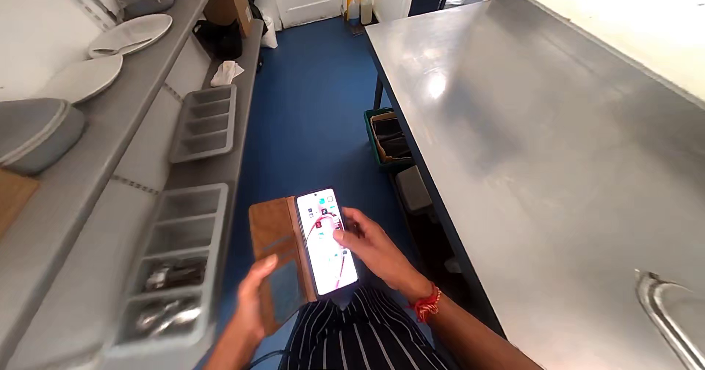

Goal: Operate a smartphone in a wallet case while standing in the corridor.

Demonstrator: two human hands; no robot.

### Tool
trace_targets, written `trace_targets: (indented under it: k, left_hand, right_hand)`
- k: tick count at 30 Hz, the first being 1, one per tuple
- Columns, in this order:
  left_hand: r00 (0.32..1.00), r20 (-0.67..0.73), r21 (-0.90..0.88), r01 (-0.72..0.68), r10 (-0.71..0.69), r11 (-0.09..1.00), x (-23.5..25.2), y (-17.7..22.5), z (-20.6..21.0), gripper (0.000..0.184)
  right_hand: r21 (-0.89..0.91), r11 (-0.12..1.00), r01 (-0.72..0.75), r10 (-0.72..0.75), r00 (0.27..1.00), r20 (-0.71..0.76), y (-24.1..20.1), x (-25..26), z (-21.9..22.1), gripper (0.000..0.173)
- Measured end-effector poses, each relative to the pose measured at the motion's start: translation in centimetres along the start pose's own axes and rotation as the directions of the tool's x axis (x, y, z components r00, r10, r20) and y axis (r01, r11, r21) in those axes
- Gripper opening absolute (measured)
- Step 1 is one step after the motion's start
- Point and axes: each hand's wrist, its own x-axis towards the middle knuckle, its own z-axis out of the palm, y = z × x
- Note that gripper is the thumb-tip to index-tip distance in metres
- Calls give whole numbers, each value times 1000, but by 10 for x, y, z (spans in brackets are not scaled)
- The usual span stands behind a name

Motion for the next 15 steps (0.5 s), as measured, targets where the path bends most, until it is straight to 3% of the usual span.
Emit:
trace_targets:
  k: [3,8,12,15]
  left_hand:
    - [995,82,20,50,-51,999,20,4,-2,29]
    - [984,131,85,108,-119,990,63,26,-7,29]
    - [962,234,107,120,-143,987,101,44,-23,29]
    - [930,328,90,143,-165,986,126,57,-32,28]
  right_hand:
    - [-40,997,-64,55,981,-189,-17,33,-6,42]
    - [-117,981,-156,106,931,-350,-41,75,-12,50]
    - [-90,994,-66,42,970,-239,-54,83,-15,27]
    - [-60,998,-19,8,984,-178,-58,77,-13,51]
